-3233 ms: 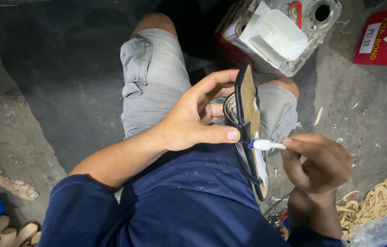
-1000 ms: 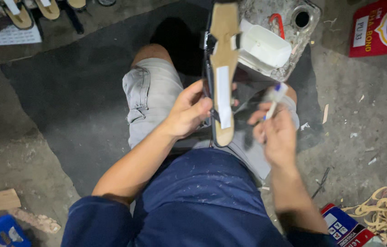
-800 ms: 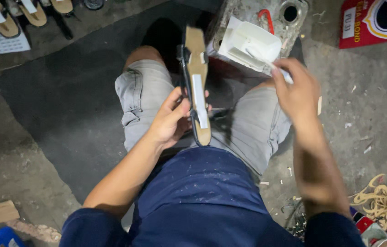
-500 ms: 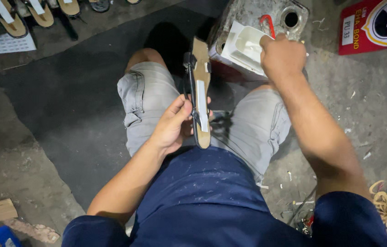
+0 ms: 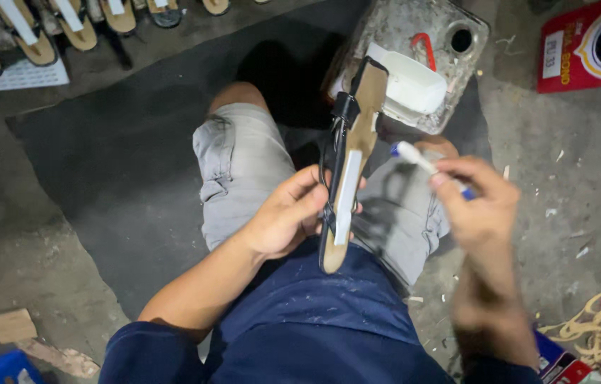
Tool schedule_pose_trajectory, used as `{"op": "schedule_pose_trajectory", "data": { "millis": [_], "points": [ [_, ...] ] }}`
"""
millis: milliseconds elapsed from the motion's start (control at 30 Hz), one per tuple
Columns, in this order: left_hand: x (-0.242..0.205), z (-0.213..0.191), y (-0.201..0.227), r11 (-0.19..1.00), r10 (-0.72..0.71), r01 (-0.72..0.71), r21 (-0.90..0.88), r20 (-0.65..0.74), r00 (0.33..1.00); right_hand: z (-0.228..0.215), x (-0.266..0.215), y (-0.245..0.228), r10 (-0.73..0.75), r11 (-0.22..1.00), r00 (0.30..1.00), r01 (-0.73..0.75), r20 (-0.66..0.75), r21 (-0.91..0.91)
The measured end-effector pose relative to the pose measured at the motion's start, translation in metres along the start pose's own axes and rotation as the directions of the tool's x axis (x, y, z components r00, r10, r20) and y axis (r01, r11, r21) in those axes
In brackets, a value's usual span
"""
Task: The person sits on the floor and applies glue to the straps of several flip-flops using a toothbrush. They pick up each sandal from a row, apply the glue, and place it back.
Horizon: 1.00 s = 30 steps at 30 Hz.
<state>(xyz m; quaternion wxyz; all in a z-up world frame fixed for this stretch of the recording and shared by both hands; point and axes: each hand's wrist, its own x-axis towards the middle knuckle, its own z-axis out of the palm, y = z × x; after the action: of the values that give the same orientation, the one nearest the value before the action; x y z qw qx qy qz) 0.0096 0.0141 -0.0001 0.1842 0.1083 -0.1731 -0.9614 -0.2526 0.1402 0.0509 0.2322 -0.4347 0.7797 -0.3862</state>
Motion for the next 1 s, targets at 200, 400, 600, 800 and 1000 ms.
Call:
{"op": "schedule_pose_trajectory", "data": {
  "millis": [200, 400, 600, 800, 1000],
  "points": [
    [-0.006, 0.019, -0.002, 0.979, -0.055, 0.053, 0.195, 0.009, 0.998, 0.039, -0.017, -0.017, -0.209, 0.939, 0.975, 0.222, -0.077, 0.263],
    [-0.011, 0.026, -0.002, 0.961, -0.077, 0.079, 0.266, -0.017, 0.997, 0.04, -0.008, -0.027, -0.349, 0.914, 0.921, 0.376, -0.175, 0.152],
    [-0.013, 0.03, -0.001, 0.943, -0.028, 0.036, 0.332, -0.028, 0.999, 0.033, -0.018, -0.02, -0.361, 0.909, 0.927, 0.374, -0.101, 0.185],
    [-0.014, 0.034, -0.001, 0.951, -0.018, 0.036, 0.306, -0.063, 0.998, 0.028, -0.024, -0.018, -0.404, 0.898, 0.914, 0.405, -0.047, 0.171],
    [-0.013, 0.037, -0.001, 0.978, 0.025, -0.008, 0.209, -0.078, 0.997, 0.028, -0.033, -0.024, -0.405, 0.906, 0.914, 0.402, -0.01, 0.135]
  ]
}}
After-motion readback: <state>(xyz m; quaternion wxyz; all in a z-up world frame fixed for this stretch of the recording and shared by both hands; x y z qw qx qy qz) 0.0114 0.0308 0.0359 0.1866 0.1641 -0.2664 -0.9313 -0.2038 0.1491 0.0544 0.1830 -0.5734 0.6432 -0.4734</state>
